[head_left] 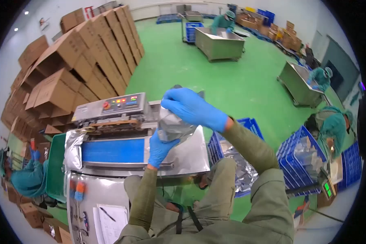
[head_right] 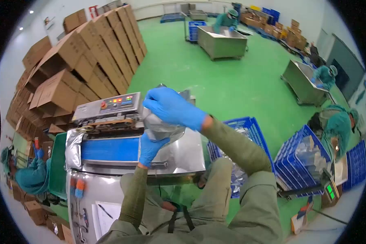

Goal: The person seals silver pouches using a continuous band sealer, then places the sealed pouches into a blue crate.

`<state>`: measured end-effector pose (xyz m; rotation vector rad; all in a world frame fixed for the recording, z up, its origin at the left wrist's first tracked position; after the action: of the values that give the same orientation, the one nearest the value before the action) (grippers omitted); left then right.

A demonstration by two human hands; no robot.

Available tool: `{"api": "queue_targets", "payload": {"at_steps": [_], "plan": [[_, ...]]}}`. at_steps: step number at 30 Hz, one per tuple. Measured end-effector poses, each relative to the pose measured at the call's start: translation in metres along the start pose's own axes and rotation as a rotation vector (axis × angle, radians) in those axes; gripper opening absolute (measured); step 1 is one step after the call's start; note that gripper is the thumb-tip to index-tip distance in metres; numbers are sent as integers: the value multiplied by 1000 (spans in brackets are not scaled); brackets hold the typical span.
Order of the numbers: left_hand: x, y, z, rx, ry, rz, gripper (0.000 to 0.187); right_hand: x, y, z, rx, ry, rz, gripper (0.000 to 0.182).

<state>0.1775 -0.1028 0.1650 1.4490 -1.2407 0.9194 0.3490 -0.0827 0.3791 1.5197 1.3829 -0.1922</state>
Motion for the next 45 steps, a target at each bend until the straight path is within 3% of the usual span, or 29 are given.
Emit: {"api": "queue_targets", "payload": {"at_steps": [2,5,8,14,17,20,23,26,29,30,34,36,38,39,40,41,42,45], "plan": [[-19,53,16,17,57,74,65,-25,-3,21,146,42,-192,30],[-47,101,34,-23,153,140,52,25,-37,52,413,46,178,35],[-43,117,34,-68,131,65,49,103,-111,63,245,-3,-78,39],[-83,159,22,-222,102,-249,46,112,-120,47,70,-167,-305,26],[21,176,31,-160,-115,-123,37,121,-101,46,-32,-195,-350,20],[61,175,29,-132,-199,-494,13,123,-99,52,-88,-154,-305,12],[44,182,29,-44,-479,-813,13,96,-90,59,-7,-78,-154,6],[35,191,37,-31,-583,-1173,12,104,-92,83,175,67,51,10],[2,188,37,79,-802,-1307,12,126,-107,104,310,169,193,19],[0,187,37,133,-829,-1244,21,129,-111,105,347,178,201,20],[-2,158,32,395,-658,-636,29,92,-127,90,493,146,52,18],[-15,146,33,458,-352,-313,21,97,-134,86,495,99,-112,10],[10,123,31,503,-156,27,16,102,-134,90,557,-192,-105,8],[23,116,30,519,-95,39,15,99,-133,92,586,-336,-99,10],[31,110,30,537,-31,53,15,83,-137,90,728,-316,-371,17],[32,108,30,554,41,66,15,93,-135,85,702,-364,-388,19],[14,111,18,551,-14,-72,21,110,-135,87,673,-426,-406,20],[-92,110,-21,367,257,-236,24,160,-160,85,619,-549,-332,30]]}}
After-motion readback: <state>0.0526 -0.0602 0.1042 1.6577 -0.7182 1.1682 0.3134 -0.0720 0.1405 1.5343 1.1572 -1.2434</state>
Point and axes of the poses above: each hand's wrist, its own z-axis away from the middle knuckle, its own y-axis out of the back of the hand, x = y × z, the point moved 1 cm from there along -z, towards the middle knuckle, and after that the axes turned 2 degrees about y, right-handed, at the moved point
